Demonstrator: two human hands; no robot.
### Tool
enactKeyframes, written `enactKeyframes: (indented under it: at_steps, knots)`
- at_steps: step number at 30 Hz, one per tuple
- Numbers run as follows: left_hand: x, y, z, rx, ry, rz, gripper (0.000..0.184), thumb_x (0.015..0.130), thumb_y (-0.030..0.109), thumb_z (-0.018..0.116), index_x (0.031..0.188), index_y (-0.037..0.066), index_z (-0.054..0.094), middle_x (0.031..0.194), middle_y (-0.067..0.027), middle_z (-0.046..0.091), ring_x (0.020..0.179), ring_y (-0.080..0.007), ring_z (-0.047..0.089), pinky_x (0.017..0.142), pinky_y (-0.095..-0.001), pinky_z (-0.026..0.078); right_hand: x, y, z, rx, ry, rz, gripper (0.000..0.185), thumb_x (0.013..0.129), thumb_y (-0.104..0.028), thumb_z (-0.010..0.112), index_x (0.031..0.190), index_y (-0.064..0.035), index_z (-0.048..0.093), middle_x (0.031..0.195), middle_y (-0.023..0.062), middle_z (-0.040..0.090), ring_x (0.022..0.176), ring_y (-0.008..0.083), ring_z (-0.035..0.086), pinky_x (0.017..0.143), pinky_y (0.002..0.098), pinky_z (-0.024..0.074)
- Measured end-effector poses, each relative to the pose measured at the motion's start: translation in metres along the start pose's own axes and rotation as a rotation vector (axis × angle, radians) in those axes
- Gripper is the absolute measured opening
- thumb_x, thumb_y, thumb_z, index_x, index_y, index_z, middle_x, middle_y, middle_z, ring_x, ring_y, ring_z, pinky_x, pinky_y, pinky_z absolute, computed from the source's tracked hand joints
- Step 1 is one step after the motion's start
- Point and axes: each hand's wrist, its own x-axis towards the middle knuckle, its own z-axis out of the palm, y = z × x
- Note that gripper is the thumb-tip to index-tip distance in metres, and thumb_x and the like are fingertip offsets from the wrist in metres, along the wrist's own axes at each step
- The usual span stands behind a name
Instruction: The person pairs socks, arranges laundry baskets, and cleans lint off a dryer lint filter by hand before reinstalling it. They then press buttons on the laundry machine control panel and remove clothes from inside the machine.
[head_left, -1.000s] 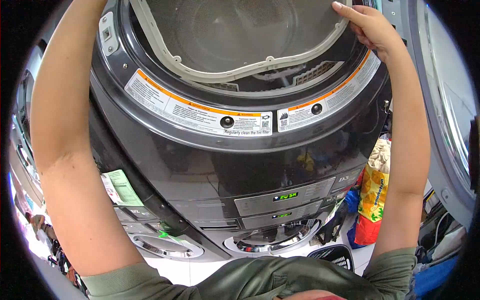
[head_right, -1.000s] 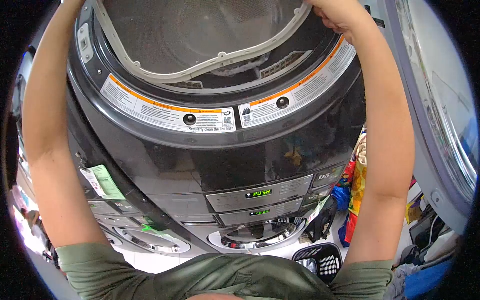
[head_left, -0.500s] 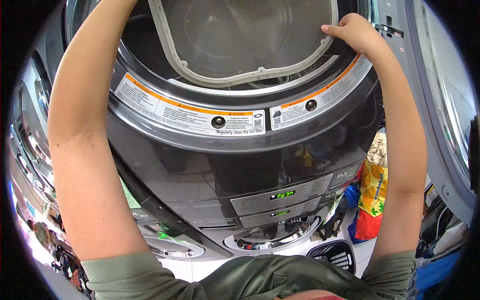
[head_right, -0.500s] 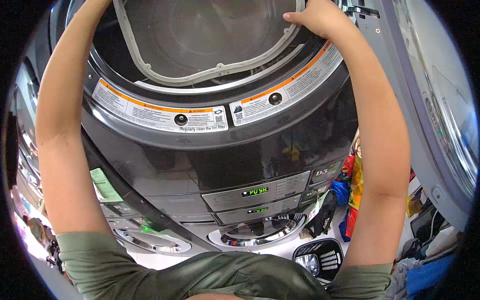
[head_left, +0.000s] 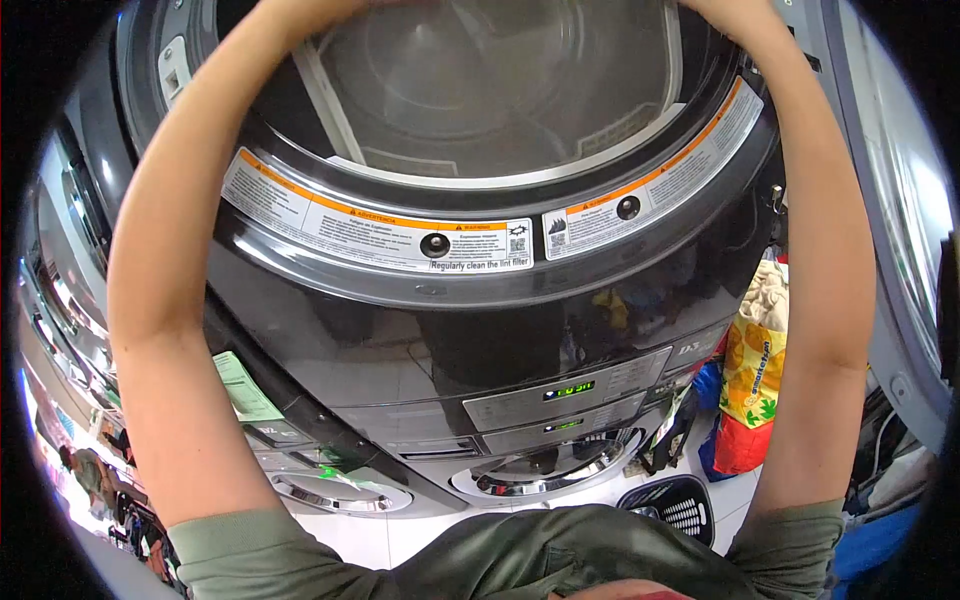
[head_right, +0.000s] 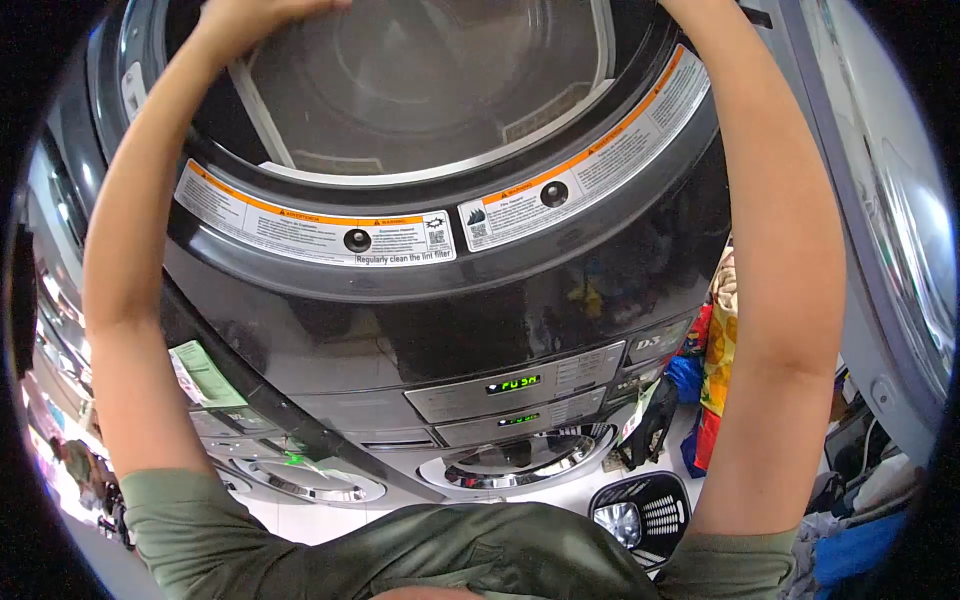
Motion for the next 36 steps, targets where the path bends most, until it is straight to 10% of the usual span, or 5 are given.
enactKeyframes:
  at_steps: [4, 6, 22, 28, 36]
  knots:
    - [-0.029, 0.004, 0.016, 0.111, -0.047, 0.142, 0.048, 0.066, 0.054, 0.062, 0.078, 0.008, 0.065, 0.066, -0.0131, 0.059, 0.065, -0.0303, 0.058, 0.056, -0.0371, 0.044, 0.014, -0.006, 0.008, 0.288, 0.233, -0.434, 0.063, 0.064, -0.036, 0.071, 0.112, -0.0006, 0.051, 0.105, 0.0207, 0.057, 0.094, 0.0328, 0.057, 0.081, 0.0349, 0.0447]
    - [-0.039, 0.009, 0.017, 0.108, -0.052, 0.103, 0.046, 0.07, 0.053, 0.059, 0.081, 0.008, 0.065, 0.067, -0.0132, 0.059, 0.065, -0.0296, 0.059, 0.056, -0.037, 0.044, 0.001, -0.031, -0.004, 0.077, -0.175, -0.306, 0.048, 0.07, -0.043, 0.062, 0.104, -0.0099, 0.06, 0.095, 0.0141, 0.062, 0.09, 0.0278, 0.059, 0.078, 0.0338, 0.0461]
    - [-0.035, 0.014, 0.029, 0.02, -0.049, 0.244, 0.052, 0.08, 0.051, 0.047, 0.088, 0.003, 0.064, 0.079, -0.0175, 0.062, 0.077, -0.0326, 0.059, 0.067, -0.0371, 0.046, -0.034, -0.012, 0.017, -0.339, -0.046, -0.564, 0.039, 0.076, -0.047, 0.051, 0.079, -0.0104, 0.065, 0.068, 0.0144, 0.06, 0.069, 0.0296, 0.06, 0.06, 0.04, 0.0466]
    - [-0.102, 0.049, 0.065, -0.21, -0.517, 0.021, 0.06, 0.088, 0.052, 0.029, 0.108, 0.003, 0.057, 0.096, -0.0214, 0.059, 0.091, -0.0363, 0.055, 0.08, -0.0392, 0.043, -0.087, -0.001, 0.062, -0.462, -0.26, -0.705, 0.051, 0.078, -0.052, 0.048, 0.061, -0.0072, 0.066, 0.056, 0.0123, 0.058, 0.057, 0.0288, 0.059, 0.054, 0.0367, 0.0465]
    - [-0.098, 0.088, 0.05, 0.001, -0.644, -0.128, 0.069, 0.086, 0.058, 0.023, 0.085, 0.002, 0.064, 0.086, -0.0204, 0.061, 0.085, -0.0357, 0.058, 0.076, -0.0394, 0.044, -0.142, -0.014, 0.03, -0.093, 0.009, -0.226, 0.041, 0.08, -0.044, 0.05, 0.08, -0.0063, 0.065, 0.074, 0.0174, 0.061, 0.072, 0.0304, 0.06, 0.062, 0.0363, 0.0462]
